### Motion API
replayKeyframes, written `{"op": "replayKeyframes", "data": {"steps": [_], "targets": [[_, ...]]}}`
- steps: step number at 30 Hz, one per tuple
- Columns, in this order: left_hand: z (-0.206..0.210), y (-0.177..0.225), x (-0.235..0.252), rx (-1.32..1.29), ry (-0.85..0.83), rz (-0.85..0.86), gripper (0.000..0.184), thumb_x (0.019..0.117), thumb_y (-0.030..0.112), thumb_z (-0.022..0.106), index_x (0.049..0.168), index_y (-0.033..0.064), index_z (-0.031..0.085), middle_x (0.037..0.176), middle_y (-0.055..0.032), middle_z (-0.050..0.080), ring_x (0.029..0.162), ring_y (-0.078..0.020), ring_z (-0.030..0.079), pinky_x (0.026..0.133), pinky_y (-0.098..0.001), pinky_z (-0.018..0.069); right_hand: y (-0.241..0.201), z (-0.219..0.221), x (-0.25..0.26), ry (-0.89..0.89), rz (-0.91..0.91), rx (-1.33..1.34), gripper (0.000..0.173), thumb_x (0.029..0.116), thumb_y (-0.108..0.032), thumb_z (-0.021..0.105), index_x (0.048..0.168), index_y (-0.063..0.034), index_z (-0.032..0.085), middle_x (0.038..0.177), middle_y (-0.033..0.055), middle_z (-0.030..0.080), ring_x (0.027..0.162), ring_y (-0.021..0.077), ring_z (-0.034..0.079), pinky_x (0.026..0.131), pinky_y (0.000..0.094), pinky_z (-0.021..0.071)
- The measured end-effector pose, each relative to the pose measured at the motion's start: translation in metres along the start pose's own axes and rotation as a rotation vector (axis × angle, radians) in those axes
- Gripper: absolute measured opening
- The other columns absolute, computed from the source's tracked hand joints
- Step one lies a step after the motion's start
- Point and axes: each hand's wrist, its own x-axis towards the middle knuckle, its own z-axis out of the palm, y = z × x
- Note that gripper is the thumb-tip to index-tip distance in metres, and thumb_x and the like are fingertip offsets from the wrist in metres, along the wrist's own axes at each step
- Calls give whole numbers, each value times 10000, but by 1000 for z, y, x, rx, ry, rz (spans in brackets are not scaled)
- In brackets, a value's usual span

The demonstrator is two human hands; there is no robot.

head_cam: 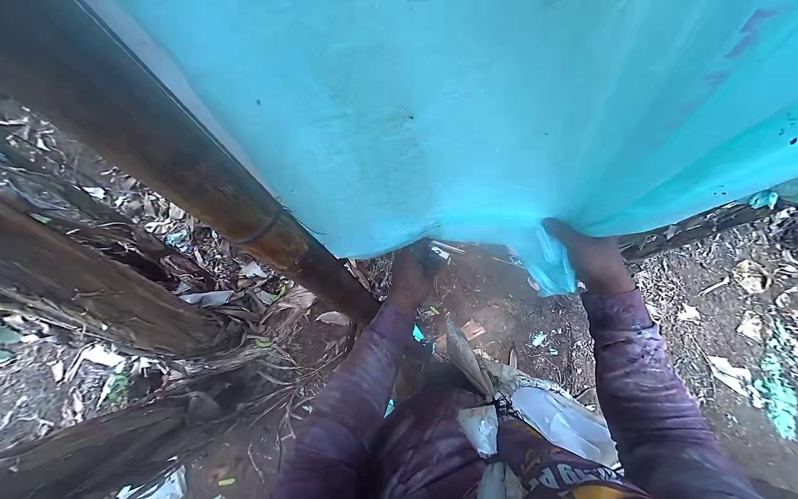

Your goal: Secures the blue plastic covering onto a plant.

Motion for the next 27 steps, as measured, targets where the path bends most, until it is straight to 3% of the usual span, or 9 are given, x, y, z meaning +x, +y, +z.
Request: {"op": "replayKeyframes", "data": {"steps": [4,6,7,10,12,16,20,22,27], "targets": [[-35,-33,3,196,-44,-57,201,1029,200,553,1221,164,601,886,-3,613,721,-117,588,690,-334,548,1,-1,-4,7,61,-33,321,919,-168,751,1220,-149,642,1047,-41,721,958,61,700,878,310,611],[-14,-28,-7,223,-260,-164,505,956,94,644,1432,170,493,877,-35,649,729,-142,625,726,-352,572,5,2,-1,-5,58,-42,334,913,-173,762,1223,-131,644,1052,-22,724,956,78,703,874,329,614],[4,-24,-14,236,-378,-167,596,913,100,704,1450,159,452,857,-22,655,738,-131,638,745,-341,577,7,5,-2,-22,58,-44,338,912,-172,761,1225,-129,641,1053,-22,722,957,79,703,874,328,613],[53,4,-24,246,-471,28,307,884,297,772,1094,133,618,819,47,642,737,-72,626,721,-290,566,8,16,-4,-60,40,-48,313,907,-162,759,1200,-134,653,1038,-31,722,947,71,699,866,321,608],[76,36,-30,290,-342,102,292,995,431,622,1035,143,642,857,40,663,768,-76,643,728,-300,578,8,17,-6,-58,17,-59,291,913,-150,752,1189,-137,657,1030,-41,721,942,56,697,864,308,607],[71,42,-26,213,-117,-7,347,953,416,709,1200,182,645,1078,-10,700,884,-147,686,747,-363,602,13,13,-9,-54,34,-11,368,845,-143,819,1181,-132,669,1026,-16,734,938,91,711,846,336,621],[47,-8,-18,65,-113,-49,145,1012,237,629,1127,152,610,880,-11,651,675,-118,608,649,-320,565,10,32,-14,-185,47,33,418,709,-56,865,1082,-142,698,923,-37,747,838,74,717,766,295,629],[46,-19,-25,63,-164,-46,93,1012,166,589,1092,134,624,874,-15,659,708,-119,622,671,-321,568,10,53,-18,-296,-1,58,411,693,-62,881,1057,-131,703,915,-33,745,832,77,714,762,296,630],[35,-28,-28,147,-198,-57,138,1010,90,535,1132,95,600,937,-30,672,838,-146,657,779,-374,582,-5,110,-17,-319,-26,-26,304,876,-221,817,1132,-102,702,992,0,741,916,85,709,845,335,619]]}}
